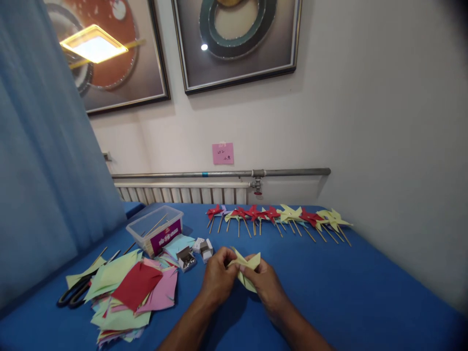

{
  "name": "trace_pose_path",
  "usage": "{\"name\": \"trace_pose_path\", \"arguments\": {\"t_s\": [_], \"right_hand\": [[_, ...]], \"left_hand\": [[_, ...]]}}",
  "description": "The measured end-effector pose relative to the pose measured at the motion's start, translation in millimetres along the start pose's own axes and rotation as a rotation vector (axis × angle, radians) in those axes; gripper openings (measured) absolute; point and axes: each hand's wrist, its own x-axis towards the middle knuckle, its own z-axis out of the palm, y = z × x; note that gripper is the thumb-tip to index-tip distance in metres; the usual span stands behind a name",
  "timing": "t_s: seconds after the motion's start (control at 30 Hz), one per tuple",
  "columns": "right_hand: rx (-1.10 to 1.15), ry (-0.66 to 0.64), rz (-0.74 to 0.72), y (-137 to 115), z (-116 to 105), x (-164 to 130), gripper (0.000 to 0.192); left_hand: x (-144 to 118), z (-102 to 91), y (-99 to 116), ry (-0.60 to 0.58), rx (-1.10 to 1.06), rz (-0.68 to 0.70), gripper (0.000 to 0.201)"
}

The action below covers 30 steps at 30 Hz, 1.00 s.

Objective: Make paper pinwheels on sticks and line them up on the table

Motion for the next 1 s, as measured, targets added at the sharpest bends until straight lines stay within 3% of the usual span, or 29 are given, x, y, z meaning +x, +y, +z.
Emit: {"name": "trace_pose_path", "arguments": {"t_s": [0.2,0.47,0.57,0.67,0.77,0.9,0.97,1.0], "right_hand": [[-0.021,0.026,-0.009,7.1,-3.9,2.1,0.044],[0.087,-0.103,0.055,4.2,-0.8,-6.4,0.040],[0.146,-0.114,0.053,0.8,2.7,-9.5,0.040],[0.149,-0.029,0.056,3.9,1.2,-4.4,0.039],[0.150,0.047,0.063,12.6,-3.2,4.7,0.041],[0.143,0.078,0.065,17.8,-6.0,7.2,0.040],[0.150,0.058,0.065,14.9,-5.6,3.6,0.039],[0.149,0.044,0.061,12.8,-5.1,1.5,0.038]], "left_hand": [[1.0,5.8,1.4,0.018,-0.211,-0.115,0.040],[6.7,7.2,-4.5,-0.012,-0.536,-0.219,0.042],[7.0,7.5,-7.7,-0.037,-0.559,-0.220,0.042],[10.8,0.3,-10.6,-0.015,-0.469,-0.208,0.043],[23.8,-32.8,-7.9,0.163,-0.245,-0.127,0.038],[57.4,-123.9,5.8,0.405,0.236,0.016,0.030],[79.8,-172.8,12.8,0.446,0.601,-0.067,0.032],[91.4,-193.4,15.4,0.393,0.803,-0.153,0.031]]}}
